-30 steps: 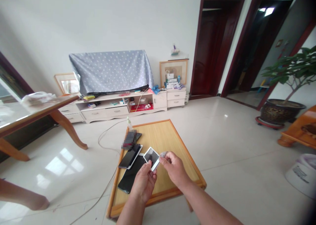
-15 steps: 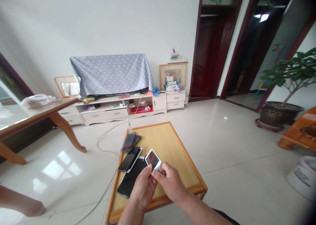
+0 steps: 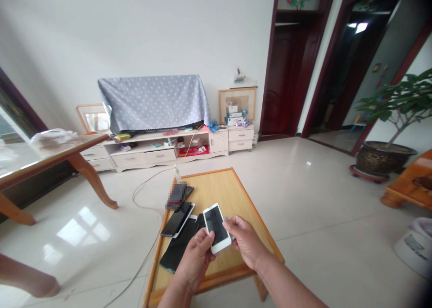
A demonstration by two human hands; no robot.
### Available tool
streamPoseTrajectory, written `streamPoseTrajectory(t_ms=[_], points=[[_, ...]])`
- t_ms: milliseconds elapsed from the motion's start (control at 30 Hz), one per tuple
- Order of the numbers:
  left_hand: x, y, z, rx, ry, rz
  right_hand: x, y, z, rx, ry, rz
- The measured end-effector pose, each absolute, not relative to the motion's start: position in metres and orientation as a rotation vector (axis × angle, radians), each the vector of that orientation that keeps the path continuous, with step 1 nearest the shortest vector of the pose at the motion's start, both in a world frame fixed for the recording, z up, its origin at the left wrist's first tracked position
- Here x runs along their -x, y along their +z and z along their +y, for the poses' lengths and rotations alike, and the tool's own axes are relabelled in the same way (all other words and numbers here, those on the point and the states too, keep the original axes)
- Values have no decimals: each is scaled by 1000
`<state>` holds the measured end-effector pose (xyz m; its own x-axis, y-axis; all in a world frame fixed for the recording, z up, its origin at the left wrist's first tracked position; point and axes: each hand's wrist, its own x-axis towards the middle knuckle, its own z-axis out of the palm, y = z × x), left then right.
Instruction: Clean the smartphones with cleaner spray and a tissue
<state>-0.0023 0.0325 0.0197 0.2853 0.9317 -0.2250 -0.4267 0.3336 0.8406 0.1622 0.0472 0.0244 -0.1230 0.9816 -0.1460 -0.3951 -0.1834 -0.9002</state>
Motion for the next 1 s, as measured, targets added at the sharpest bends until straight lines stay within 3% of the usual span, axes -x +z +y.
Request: streamPoseTrajectory(t_ms=[267,533,1000], points=[[-1,18,26,-1014,815,778,-185,24,65,1026,1500,-775],[8,16,36,-1006,910,890,-168,13,54,1058,1480,-900],[2,27,26,-1226,777,912,-177,20,64,1068,1294,-809]])
